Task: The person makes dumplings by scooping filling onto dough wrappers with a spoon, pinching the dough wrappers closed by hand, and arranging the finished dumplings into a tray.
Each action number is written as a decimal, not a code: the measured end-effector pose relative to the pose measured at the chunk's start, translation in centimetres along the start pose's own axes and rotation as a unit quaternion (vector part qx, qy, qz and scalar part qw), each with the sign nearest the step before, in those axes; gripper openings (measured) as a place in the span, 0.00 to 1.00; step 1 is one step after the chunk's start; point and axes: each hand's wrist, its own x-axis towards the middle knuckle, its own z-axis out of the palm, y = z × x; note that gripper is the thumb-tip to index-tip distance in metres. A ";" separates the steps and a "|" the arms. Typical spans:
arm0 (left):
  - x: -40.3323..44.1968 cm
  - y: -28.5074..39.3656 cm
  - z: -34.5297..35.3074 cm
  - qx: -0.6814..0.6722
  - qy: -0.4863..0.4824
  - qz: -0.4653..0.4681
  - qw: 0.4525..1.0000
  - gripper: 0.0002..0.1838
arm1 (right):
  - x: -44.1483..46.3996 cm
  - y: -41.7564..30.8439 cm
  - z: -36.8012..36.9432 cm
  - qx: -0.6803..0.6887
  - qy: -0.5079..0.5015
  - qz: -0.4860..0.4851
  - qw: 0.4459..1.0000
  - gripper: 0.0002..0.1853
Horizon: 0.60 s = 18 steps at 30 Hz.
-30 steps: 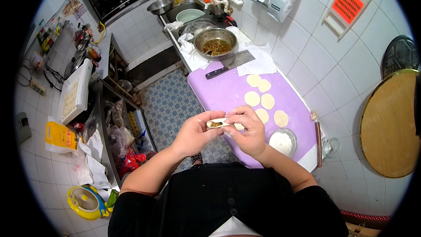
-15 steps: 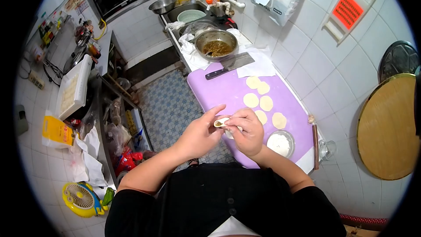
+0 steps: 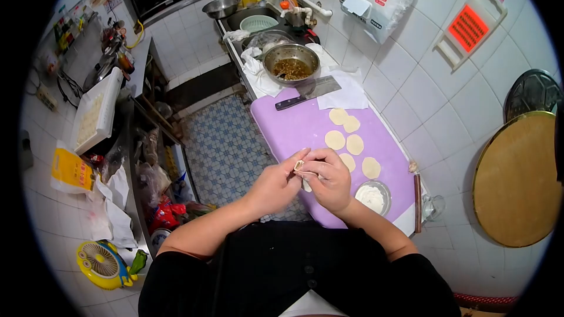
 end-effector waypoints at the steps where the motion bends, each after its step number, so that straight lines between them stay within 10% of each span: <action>1: -0.1 0.6 0.0 0.014 -0.010 -0.020 1.000 0.26 | 0.0 -0.1 0.0 0.000 0.001 0.007 1.000 0.08; 13: 0.4 -1.7 1.4 -0.248 -0.044 0.014 0.968 0.34 | -0.7 1.5 0.4 0.046 0.027 0.051 0.997 0.07; 18: 0.9 -2.5 1.4 -0.086 -0.028 0.034 0.995 0.32 | 0.6 -0.4 -0.2 -0.015 0.028 0.041 0.999 0.08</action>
